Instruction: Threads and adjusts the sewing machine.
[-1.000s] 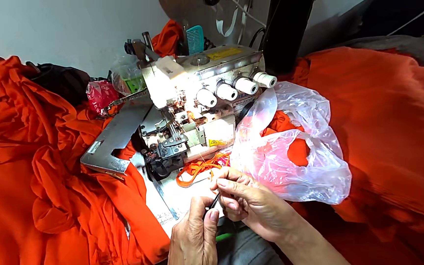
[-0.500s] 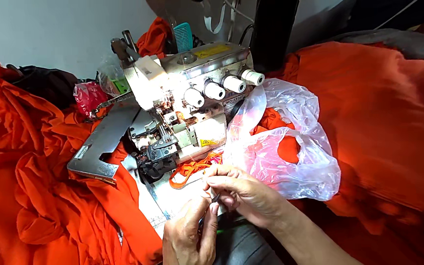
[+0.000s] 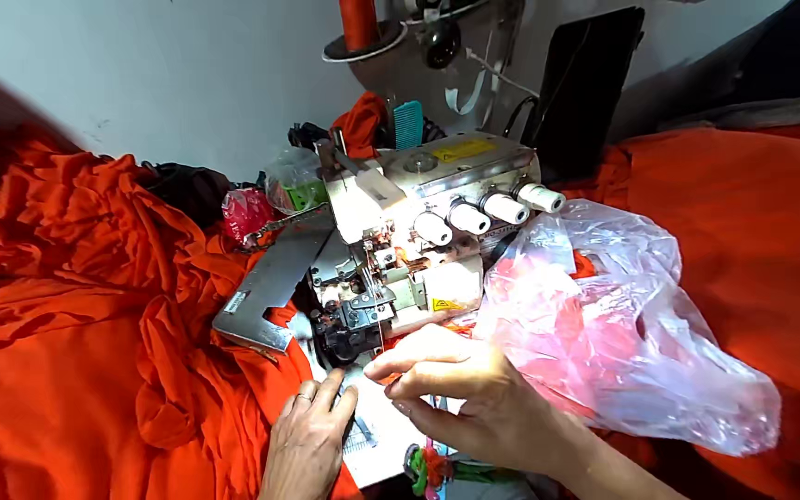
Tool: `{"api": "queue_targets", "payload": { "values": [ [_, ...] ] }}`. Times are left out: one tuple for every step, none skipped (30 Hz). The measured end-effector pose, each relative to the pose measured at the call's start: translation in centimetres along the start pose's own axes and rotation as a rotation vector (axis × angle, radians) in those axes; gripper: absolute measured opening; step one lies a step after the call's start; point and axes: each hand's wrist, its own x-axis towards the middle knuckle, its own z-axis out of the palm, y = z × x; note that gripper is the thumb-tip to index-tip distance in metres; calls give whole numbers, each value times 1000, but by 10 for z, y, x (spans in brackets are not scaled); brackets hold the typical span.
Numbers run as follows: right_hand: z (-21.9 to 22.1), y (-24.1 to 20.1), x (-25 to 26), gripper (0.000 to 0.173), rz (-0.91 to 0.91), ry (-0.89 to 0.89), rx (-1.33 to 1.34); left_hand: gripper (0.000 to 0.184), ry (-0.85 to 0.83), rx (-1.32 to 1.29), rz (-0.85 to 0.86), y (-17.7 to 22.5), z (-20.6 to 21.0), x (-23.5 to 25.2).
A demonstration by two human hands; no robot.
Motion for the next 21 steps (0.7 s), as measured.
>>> {"api": "queue_targets", "payload": {
  "values": [
    [4, 0, -2, 18, 25, -5, 26, 23, 8, -7, 51, -5, 2, 1],
    [6, -1, -6, 18, 58, 10, 30, 20, 15, -12, 102, -9, 3, 2],
    [7, -1, -12, 16, 85, 36, 32, 19, 34, -13, 151, -12, 4, 2],
    [8, -1, -18, 14, 102, 64, 50, 19, 54, -16, 186, -14, 4, 2],
    [9, -1, -24, 12, 118, 86, 83, 19, 88, -31, 205, -15, 4, 1],
    [10, -1, -30, 12, 133, 105, 107, 18, 132, -57, 204, -14, 1, -1],
    [10, -2, -34, 11, 148, 126, 123, 18, 177, -107, 185, -13, -2, -3],
    [11, -2, -36, 11, 170, 144, 133, 17, 222, -187, 153, -10, -8, -4],
    [12, -3, -34, 12, 202, 179, 146, 16, 261, -281, 111, -6, -13, -6],
    [14, -5, -30, 12, 243, 225, 170, 16, 286, -375, 56, -2, -18, -7],
    [17, -6, -24, 12, 281, 290, 206, 16, 290, -466, -10, 2, -22, -8],
    [19, -7, -15, 12, 330, 356, 245, 17, 287, -554, -87, 5, -25, -9],
    [21, -7, -5, 12, 390, 415, 283, 17, 282, -626, -176, 8, -24, -10],
    [22, -6, 4, 13, 458, 461, 326, 18, 274, -683, -268, 11, -22, -12],
    [23, -5, 13, 14, 523, 487, 377, 22, 262, -734, -360, 12, -20, -12],
    [24, -3, 22, 17, 573, 509, 435, 21, 248, -804, -428, 11, -21, -13],
    [24, -1, 30, 20, 610, 527, 490, 16, 251, -890, -455, 7, -24, -12],
    [25, 0, 36, 21, 643, 544, 544, 9, 263, -986, -441, 4, -29, -10],
    [25, 1, 41, 22, 675, 567, 603, 10, 275, -1068, -397, 0, -36, -6],
    [26, 2, 45, 24, 687, 585, 661, 16, 287, -1125, -337, -5, -43, 1],
    [27, 3, 48, 25, 700, 604, 706, 20, 302, -1160, -283, -8, -50, 10]
  ]
}}
